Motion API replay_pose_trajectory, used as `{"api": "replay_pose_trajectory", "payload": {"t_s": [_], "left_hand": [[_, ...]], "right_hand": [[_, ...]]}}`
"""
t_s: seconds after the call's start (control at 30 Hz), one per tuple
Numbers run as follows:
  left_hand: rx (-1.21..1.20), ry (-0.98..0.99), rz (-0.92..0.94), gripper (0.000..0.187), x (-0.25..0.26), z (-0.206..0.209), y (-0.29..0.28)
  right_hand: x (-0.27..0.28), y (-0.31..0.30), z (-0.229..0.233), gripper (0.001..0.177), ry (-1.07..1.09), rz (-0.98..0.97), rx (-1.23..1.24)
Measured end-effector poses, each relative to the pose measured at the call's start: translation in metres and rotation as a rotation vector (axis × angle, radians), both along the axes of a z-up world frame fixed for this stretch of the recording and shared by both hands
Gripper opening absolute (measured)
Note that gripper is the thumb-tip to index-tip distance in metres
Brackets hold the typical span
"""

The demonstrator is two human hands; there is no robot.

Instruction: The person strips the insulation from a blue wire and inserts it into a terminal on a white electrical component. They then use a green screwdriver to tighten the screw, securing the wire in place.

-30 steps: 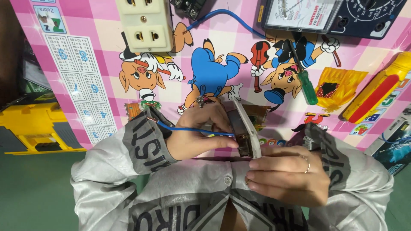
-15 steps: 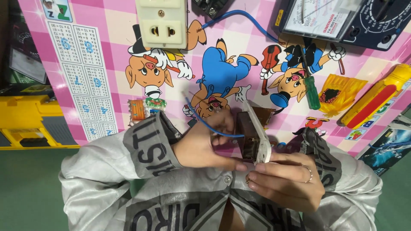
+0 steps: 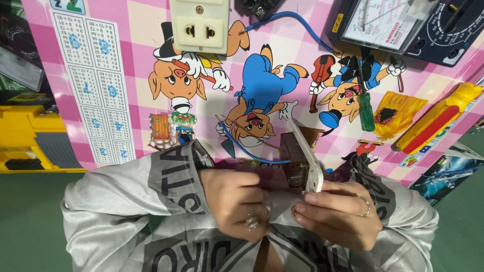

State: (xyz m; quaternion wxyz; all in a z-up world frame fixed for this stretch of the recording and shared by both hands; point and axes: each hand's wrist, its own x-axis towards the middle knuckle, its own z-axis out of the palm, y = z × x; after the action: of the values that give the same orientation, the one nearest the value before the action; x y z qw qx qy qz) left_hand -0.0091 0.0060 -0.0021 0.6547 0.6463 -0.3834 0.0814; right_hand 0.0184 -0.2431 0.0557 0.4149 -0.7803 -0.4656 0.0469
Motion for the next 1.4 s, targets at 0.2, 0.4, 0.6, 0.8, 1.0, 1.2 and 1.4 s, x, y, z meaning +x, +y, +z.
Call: {"api": "replay_pose_trajectory", "payload": {"t_s": [0.2, 0.4, 0.6, 0.8, 1.0, 1.2, 1.4], "left_hand": [[0.448, -0.181, 0.441, 0.041, 0.012, -0.015, 0.002], [0.528, -0.039, 0.476, 0.024, 0.029, -0.003, 0.006], [0.517, -0.055, 0.531, 0.048, 0.027, -0.005, 0.005], [0.453, -0.052, 0.562, 0.027, 0.023, -0.016, 0.002], [0.437, -0.06, 0.504, 0.022, 0.027, -0.015, 0.007], [0.406, -0.056, 0.434, 0.019, 0.041, -0.008, 0.017], [0.438, -0.041, 0.427, 0.02, 0.033, -0.011, 0.015]], "right_hand": [[0.001, 0.001, -0.003, 0.007, -0.009, 0.027, 0.048], [0.006, 0.003, -0.004, 0.009, -0.017, 0.057, 0.079], [0.009, 0.002, 0.006, 0.007, 0.037, 0.078, 0.044], [0.018, -0.1, 0.056, 0.041, 0.134, 0.071, -0.249], [0.095, -0.005, 0.087, 0.034, 0.319, 0.203, -0.431], [0.113, 0.05, 0.044, 0.017, 0.363, 0.313, -0.11], [0.084, 0.018, 0.018, 0.018, 0.344, 0.273, 0.011]]}}
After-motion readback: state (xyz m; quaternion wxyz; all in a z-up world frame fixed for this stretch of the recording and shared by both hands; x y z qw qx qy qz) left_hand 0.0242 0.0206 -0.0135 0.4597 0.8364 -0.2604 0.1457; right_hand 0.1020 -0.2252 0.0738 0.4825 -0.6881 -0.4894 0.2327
